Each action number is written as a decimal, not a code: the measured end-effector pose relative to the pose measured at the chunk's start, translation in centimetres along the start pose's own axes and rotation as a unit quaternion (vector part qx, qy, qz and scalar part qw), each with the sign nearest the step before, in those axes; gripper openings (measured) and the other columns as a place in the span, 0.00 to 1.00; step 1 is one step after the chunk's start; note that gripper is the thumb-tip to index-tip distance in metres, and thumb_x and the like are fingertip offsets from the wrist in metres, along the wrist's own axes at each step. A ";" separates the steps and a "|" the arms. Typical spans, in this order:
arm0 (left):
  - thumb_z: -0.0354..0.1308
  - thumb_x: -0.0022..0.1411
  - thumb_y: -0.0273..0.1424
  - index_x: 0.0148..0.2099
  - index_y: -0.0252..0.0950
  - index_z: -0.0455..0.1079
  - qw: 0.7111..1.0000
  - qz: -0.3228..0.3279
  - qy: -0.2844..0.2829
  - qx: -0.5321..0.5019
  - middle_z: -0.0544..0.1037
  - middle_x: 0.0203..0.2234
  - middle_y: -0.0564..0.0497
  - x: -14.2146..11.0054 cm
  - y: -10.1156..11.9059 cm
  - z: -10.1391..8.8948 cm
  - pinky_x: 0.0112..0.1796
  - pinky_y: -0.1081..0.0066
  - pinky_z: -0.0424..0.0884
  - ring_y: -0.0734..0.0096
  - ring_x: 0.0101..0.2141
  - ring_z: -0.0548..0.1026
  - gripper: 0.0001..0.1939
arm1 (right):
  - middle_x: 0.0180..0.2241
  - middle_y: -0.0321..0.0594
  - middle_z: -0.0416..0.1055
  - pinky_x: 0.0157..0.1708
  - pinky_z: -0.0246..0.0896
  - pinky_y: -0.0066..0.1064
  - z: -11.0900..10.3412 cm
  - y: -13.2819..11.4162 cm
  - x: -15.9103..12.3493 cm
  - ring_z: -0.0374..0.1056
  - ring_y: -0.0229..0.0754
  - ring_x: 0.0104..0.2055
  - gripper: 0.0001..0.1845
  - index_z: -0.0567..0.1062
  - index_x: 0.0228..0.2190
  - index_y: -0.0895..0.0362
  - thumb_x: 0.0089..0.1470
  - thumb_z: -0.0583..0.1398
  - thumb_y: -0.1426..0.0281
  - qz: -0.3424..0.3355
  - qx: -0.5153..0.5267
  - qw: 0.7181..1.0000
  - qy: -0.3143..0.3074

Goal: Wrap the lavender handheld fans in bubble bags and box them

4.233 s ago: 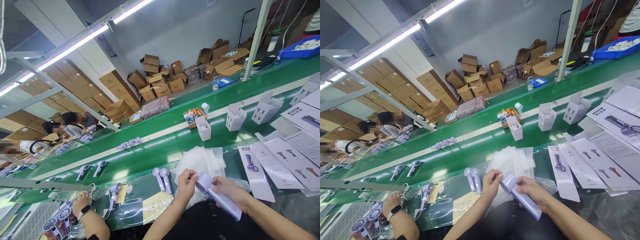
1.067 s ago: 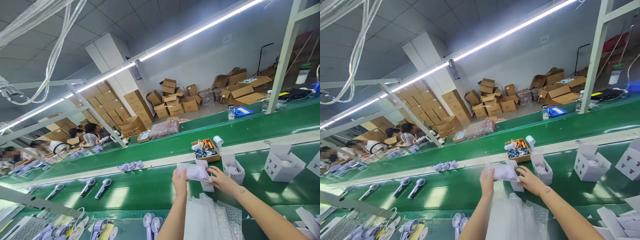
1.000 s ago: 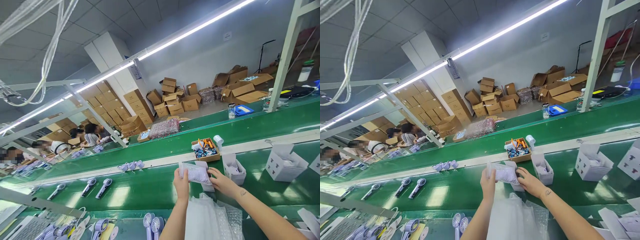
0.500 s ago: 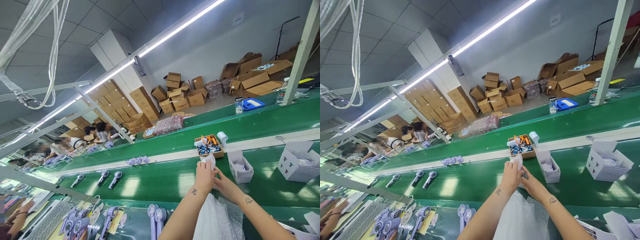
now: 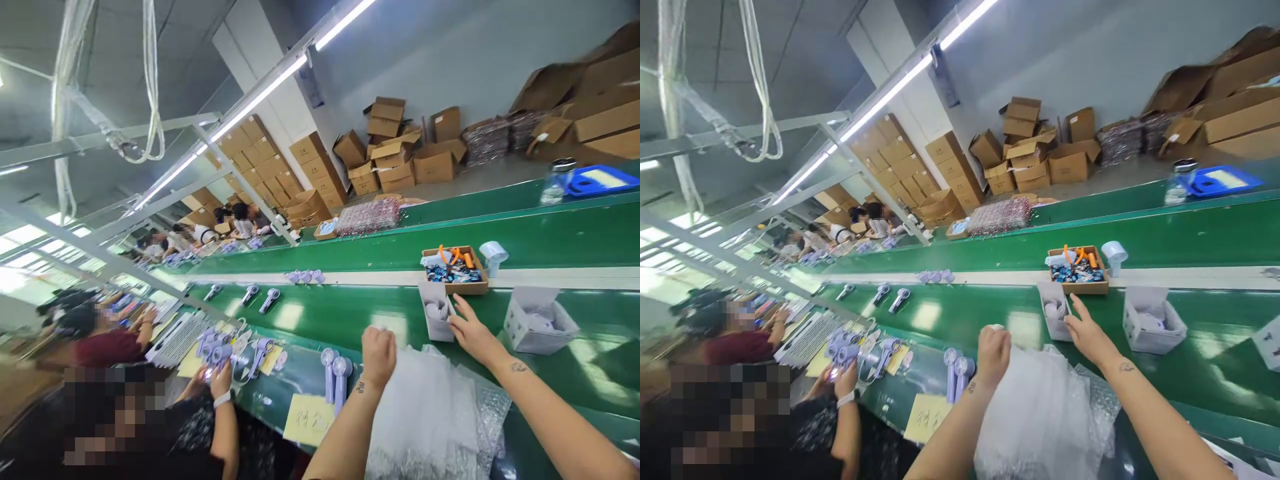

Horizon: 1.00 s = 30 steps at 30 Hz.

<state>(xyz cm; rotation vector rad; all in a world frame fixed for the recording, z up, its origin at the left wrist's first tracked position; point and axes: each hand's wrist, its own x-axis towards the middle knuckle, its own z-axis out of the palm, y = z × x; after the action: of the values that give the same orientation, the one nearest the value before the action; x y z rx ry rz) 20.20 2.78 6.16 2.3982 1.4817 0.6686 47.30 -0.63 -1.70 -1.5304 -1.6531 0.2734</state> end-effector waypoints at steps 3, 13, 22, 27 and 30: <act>0.50 0.61 0.34 0.39 0.35 0.70 0.960 -0.277 0.042 0.019 0.73 0.41 0.41 -3.4 -6.9 -3.2 0.50 0.60 0.58 0.57 0.47 0.67 0.10 | 0.63 0.49 0.45 0.52 0.61 0.48 1.0 1.2 0.5 0.63 0.54 0.55 0.09 0.73 0.30 0.57 0.55 0.53 0.70 -0.009 0.000 1.000 0.016; 0.62 0.50 0.41 0.26 0.33 0.67 0.879 -0.468 -0.049 -0.073 0.74 0.22 0.47 -10.9 -15.2 -3.5 0.32 0.68 0.66 0.59 0.32 0.75 0.16 | 0.51 0.55 0.64 0.52 0.59 0.46 -1.4 -3.7 -5.0 0.62 0.56 0.53 0.09 0.73 0.32 0.55 0.50 0.57 0.64 0.045 -0.050 0.982 0.177; 0.59 0.49 0.45 0.19 0.34 0.66 0.876 -0.441 -0.034 -0.195 0.71 0.16 0.47 -10.1 -15.7 -6.3 0.28 0.70 0.65 0.61 0.27 0.73 0.20 | 0.31 0.41 0.72 0.34 0.68 0.36 2.2 -17.8 -11.3 0.70 0.45 0.33 0.15 0.73 0.33 0.54 0.47 0.61 0.58 0.374 0.343 0.861 -0.019; 0.52 0.55 0.51 0.29 0.30 0.71 0.857 -0.367 -0.040 -0.360 0.72 0.22 0.47 -13.6 -8.6 -4.1 0.22 0.73 0.64 0.71 0.23 0.69 0.26 | 0.43 0.44 0.73 0.41 0.68 0.40 6.1 -22.2 -10.5 0.71 0.46 0.43 0.18 0.69 0.39 0.52 0.49 0.62 0.57 0.469 0.594 0.645 -0.107; 0.52 0.57 0.50 0.39 0.30 0.73 0.848 -0.224 -0.162 -0.452 0.74 0.28 0.45 -16.1 -5.8 -2.0 0.26 0.71 0.69 0.68 0.27 0.70 0.26 | 0.39 0.41 0.74 0.37 0.70 0.38 7.5 -22.5 -9.5 0.72 0.46 0.40 0.17 0.68 0.38 0.52 0.49 0.63 0.58 0.452 0.610 0.650 -0.039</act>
<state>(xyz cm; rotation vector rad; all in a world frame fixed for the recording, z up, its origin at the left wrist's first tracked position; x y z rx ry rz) 8.56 -8.98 1.27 1.3055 1.1347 0.6075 25.07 -11.56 4.44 -1.0162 -0.2405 1.6141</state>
